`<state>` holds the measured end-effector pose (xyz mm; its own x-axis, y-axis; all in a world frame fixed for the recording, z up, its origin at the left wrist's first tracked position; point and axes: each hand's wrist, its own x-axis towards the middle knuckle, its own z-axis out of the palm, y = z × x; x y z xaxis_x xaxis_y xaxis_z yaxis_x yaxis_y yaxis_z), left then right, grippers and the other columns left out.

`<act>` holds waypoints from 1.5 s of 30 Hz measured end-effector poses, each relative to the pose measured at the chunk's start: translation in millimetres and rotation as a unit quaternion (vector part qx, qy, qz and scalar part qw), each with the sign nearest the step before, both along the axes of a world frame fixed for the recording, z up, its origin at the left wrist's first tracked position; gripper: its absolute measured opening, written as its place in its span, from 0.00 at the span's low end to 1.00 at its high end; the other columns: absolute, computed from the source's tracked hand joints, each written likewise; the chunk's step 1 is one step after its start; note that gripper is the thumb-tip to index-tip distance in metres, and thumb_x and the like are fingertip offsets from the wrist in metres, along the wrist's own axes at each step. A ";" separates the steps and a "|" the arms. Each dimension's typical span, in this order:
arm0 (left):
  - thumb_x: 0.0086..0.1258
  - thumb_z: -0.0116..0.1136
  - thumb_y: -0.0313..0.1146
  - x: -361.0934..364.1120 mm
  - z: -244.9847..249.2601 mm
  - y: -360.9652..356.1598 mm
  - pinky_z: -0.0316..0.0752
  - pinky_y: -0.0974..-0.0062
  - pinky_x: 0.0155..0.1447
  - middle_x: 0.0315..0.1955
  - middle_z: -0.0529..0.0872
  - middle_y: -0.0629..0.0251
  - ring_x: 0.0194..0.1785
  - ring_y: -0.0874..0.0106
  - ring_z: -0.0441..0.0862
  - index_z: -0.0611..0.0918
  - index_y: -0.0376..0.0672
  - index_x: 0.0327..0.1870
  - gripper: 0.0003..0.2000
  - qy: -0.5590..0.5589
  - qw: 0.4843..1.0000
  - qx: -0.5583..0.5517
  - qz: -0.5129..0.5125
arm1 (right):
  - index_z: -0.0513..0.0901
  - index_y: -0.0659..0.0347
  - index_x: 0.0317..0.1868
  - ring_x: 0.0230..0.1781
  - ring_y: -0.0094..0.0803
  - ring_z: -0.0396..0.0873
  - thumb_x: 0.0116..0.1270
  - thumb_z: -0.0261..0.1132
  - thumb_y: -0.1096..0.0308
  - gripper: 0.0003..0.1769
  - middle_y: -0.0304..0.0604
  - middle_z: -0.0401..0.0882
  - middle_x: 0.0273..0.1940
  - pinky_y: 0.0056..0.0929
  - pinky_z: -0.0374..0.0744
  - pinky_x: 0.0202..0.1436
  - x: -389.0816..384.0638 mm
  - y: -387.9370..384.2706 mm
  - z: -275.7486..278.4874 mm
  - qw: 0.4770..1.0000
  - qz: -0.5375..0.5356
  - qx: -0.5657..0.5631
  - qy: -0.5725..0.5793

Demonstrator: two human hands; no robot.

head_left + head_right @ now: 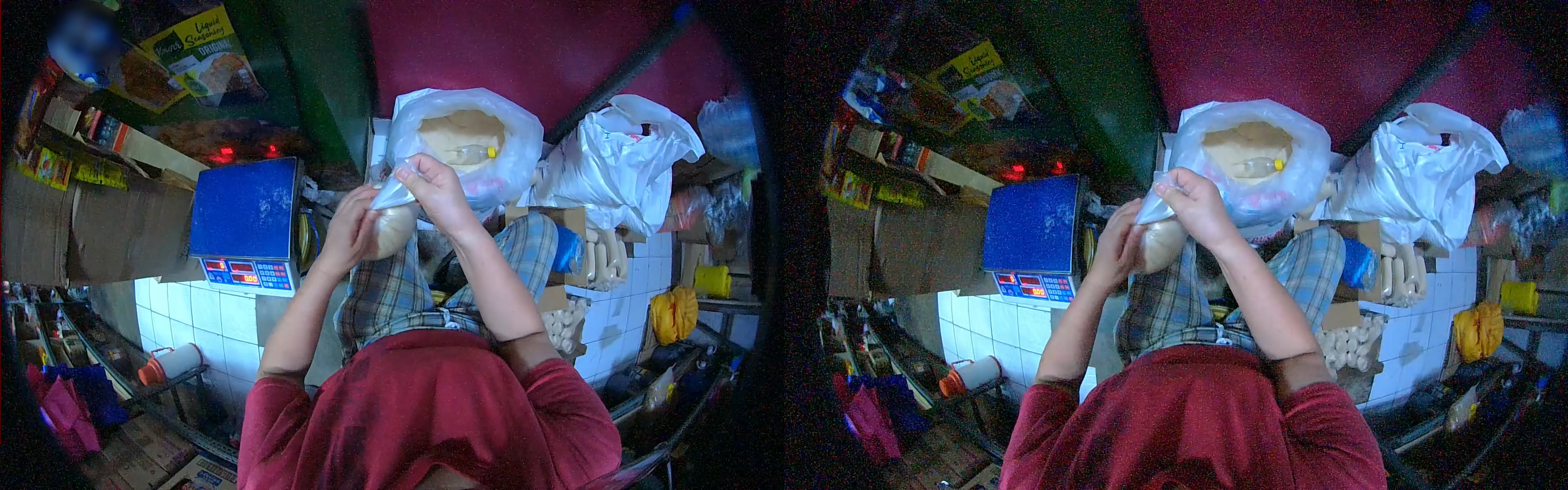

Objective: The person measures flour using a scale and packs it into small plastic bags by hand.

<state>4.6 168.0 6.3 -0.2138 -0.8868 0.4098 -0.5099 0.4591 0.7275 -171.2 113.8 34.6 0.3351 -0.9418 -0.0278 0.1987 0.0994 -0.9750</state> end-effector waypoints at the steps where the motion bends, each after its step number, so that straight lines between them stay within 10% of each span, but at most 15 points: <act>1: 0.67 0.48 0.28 2.5 0.1 1.3 0.63 0.62 0.63 0.49 0.77 0.53 0.58 0.54 0.71 0.75 0.36 0.46 0.10 0.016 1.000 0.017 -0.004 | 0.78 0.63 0.37 0.33 0.17 0.71 0.66 0.59 0.67 0.07 0.33 0.77 0.32 0.19 0.72 0.40 -0.2 1.9 1.5 1.000 -0.001 0.007 -0.012; 5: 0.68 0.46 0.27 2.1 -4.9 0.5 0.65 0.63 0.61 0.47 0.79 0.52 0.56 0.54 0.73 0.76 0.36 0.44 0.08 0.052 0.998 0.013 0.037 | 0.78 0.63 0.40 0.32 0.22 0.74 0.64 0.60 0.70 0.07 0.37 0.78 0.33 0.22 0.74 0.38 -10.3 6.0 -8.0 0.984 -0.071 -0.113 0.120; 8: 0.69 0.45 0.27 3.3 -10.5 -5.8 0.66 0.64 0.60 0.47 0.79 0.51 0.55 0.54 0.74 0.77 0.36 0.42 0.08 0.090 0.992 0.053 0.065 | 0.78 0.60 0.44 0.30 0.31 0.77 0.60 0.61 0.72 0.11 0.41 0.79 0.37 0.25 0.76 0.38 -20.8 15.4 46.5 0.870 -0.211 -0.377 0.239; 12: 0.68 0.45 0.27 -3.3 -18.8 -18.8 0.66 0.66 0.60 0.46 0.79 0.49 0.54 0.55 0.74 0.77 0.35 0.42 0.08 0.039 0.999 0.016 0.030 | 0.80 0.53 0.45 0.32 0.42 0.78 0.57 0.61 0.71 0.14 0.41 0.79 0.38 0.35 0.77 0.38 3.7 31.3 40.9 0.833 -0.030 -0.486 0.263; 16: 0.68 0.47 0.28 -4.2 -17.4 -19.9 0.65 0.67 0.61 0.46 0.80 0.53 0.54 0.60 0.74 0.78 0.35 0.42 0.09 0.110 0.990 0.084 -0.034 | 0.81 0.49 0.39 0.31 0.39 0.80 0.57 0.56 0.67 0.10 0.41 0.78 0.33 0.42 0.74 0.36 -11.9 -2.6 0.2 0.689 0.053 -0.515 0.508; 21: 0.65 0.54 0.33 7.1 0.2 -19.0 0.63 0.69 0.62 0.48 0.79 0.60 0.55 0.66 0.73 0.80 0.37 0.43 0.11 0.270 0.914 0.287 -0.099 | 0.80 0.55 0.34 0.33 0.45 0.79 0.60 0.55 0.61 0.09 0.47 0.80 0.31 0.45 0.73 0.38 -9.4 -8.8 25.9 0.729 0.142 -0.433 0.511; 28: 0.58 0.61 0.33 1.2 6.2 -13.9 0.67 0.71 0.57 0.44 0.80 0.60 0.51 0.64 0.75 0.82 0.36 0.36 0.10 0.062 0.993 0.090 -0.038 | 0.79 0.61 0.32 0.35 0.52 0.78 0.64 0.53 0.54 0.18 0.56 0.79 0.31 0.45 0.74 0.39 -8.5 -12.9 32.0 0.797 0.220 -0.268 0.494; 37: 0.52 0.65 0.29 10.0 32.1 -4.7 0.74 0.70 0.38 0.30 0.81 0.57 0.34 0.62 0.80 0.83 0.40 0.30 0.06 -0.106 0.994 0.013 -0.026 | 0.78 0.62 0.28 0.25 0.28 0.72 0.66 0.56 0.54 0.18 0.40 0.77 0.25 0.31 0.71 0.31 -22.8 9.6 -6.7 0.925 0.253 -0.053 0.278; 41: 0.53 0.66 0.29 15.1 28.2 -20.5 0.72 0.77 0.33 0.24 0.81 0.65 0.28 0.72 0.78 0.84 0.41 0.30 0.06 -0.026 0.984 0.169 -0.057 | 0.74 0.57 0.31 0.15 0.18 0.58 0.69 0.54 0.59 0.12 0.33 0.67 0.23 0.19 0.61 0.20 -27.5 34.5 1.3 0.933 0.227 0.273 0.063; 45: 0.53 0.68 0.30 21.7 21.6 -38.3 0.69 0.82 0.30 0.23 0.81 0.73 0.26 0.83 0.74 0.84 0.41 0.29 0.05 0.089 0.901 0.421 -0.056 | 0.74 0.60 0.35 0.16 0.21 0.69 0.69 0.55 0.58 0.14 0.40 0.74 0.26 0.18 0.69 0.18 -31.4 44.0 -1.1 0.934 0.162 0.306 -0.086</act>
